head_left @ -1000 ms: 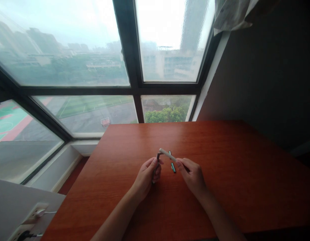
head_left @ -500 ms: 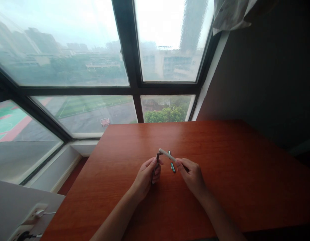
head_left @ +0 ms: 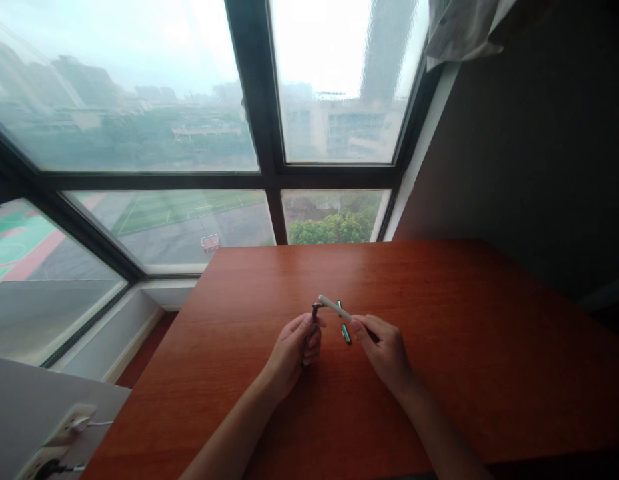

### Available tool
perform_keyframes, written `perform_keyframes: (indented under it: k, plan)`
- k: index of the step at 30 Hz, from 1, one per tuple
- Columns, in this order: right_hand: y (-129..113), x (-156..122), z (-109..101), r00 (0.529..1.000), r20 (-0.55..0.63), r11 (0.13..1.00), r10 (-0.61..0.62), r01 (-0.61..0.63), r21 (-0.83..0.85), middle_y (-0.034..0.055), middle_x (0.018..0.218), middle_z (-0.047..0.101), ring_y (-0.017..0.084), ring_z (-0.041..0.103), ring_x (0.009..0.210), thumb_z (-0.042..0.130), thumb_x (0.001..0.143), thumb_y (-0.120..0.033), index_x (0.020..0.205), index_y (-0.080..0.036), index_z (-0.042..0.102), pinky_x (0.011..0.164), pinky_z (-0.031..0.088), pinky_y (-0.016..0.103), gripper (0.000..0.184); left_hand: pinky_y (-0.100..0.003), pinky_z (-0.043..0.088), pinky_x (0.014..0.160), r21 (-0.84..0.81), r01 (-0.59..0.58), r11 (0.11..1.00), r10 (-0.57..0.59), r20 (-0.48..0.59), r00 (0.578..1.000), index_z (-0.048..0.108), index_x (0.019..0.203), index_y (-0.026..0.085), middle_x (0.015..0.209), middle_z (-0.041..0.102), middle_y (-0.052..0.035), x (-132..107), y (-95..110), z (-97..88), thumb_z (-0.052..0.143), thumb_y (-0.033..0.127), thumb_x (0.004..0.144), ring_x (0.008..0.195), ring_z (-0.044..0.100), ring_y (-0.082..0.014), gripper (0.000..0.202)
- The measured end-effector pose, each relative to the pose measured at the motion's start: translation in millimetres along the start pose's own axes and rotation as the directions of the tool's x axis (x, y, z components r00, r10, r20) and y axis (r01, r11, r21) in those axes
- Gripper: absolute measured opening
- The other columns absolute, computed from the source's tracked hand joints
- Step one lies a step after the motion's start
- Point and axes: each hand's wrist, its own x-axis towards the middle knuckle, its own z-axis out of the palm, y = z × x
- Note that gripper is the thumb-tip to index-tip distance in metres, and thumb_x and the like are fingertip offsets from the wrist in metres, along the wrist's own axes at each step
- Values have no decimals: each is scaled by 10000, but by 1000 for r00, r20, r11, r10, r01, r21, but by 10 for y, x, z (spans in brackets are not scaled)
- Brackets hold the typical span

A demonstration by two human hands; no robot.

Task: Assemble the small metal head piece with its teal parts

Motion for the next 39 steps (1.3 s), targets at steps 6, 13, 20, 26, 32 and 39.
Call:
perform_keyframes:
  k: [6,13,20,26,32,39]
  plan:
    - [10,3,-2,1000,-16,1000,3,-3,-15,26,691,623,158,586,635,473,929,-329,847,-180,685,596,415,244,271,-171,155,405,-6,-4,1000,4,-10,1000,560,871,133,556,346,66,-4,2,1,545,419,868,443,243,-39,286]
    - [27,-1,7,1000,-27,1000,5,-6,-17,28,688,628,159,588,632,475,929,-335,863,-176,688,599,419,246,273,-172,154,406,-3,-13,1000,13,-9,1000,561,869,134,554,345,66,4,-2,-5,545,422,869,443,244,-39,289]
    - [-4,6,0,1000,-1,1000,-13,13,-3,24,683,617,150,577,621,474,930,-327,858,-177,688,586,405,241,271,-168,164,407,24,4,1000,-4,-29,1000,559,852,141,550,355,64,-1,13,19,560,448,854,439,267,-40,307]
    - [-5,5,-7,1000,-1,1000,2,-2,-8,27,690,618,153,573,632,468,933,-332,837,-178,685,593,404,245,283,-169,167,408,17,-5,1000,5,-27,1000,556,855,142,553,358,62,-3,11,17,556,429,860,445,266,-42,287]
    - [12,-9,-1,1000,-9,1000,16,-16,-17,24,676,615,154,576,627,471,931,-324,856,-175,689,593,406,244,274,-170,166,405,15,-9,1000,9,-38,999,556,854,143,552,354,63,-10,17,20,563,431,855,442,265,-42,288]
    - [-1,7,-2,1000,-7,1000,-4,4,-18,30,695,639,155,591,635,467,930,-331,845,-176,692,594,421,239,287,-169,182,411,41,-20,999,22,-47,999,560,856,149,561,368,61,-7,23,25,570,444,848,451,277,-45,295]
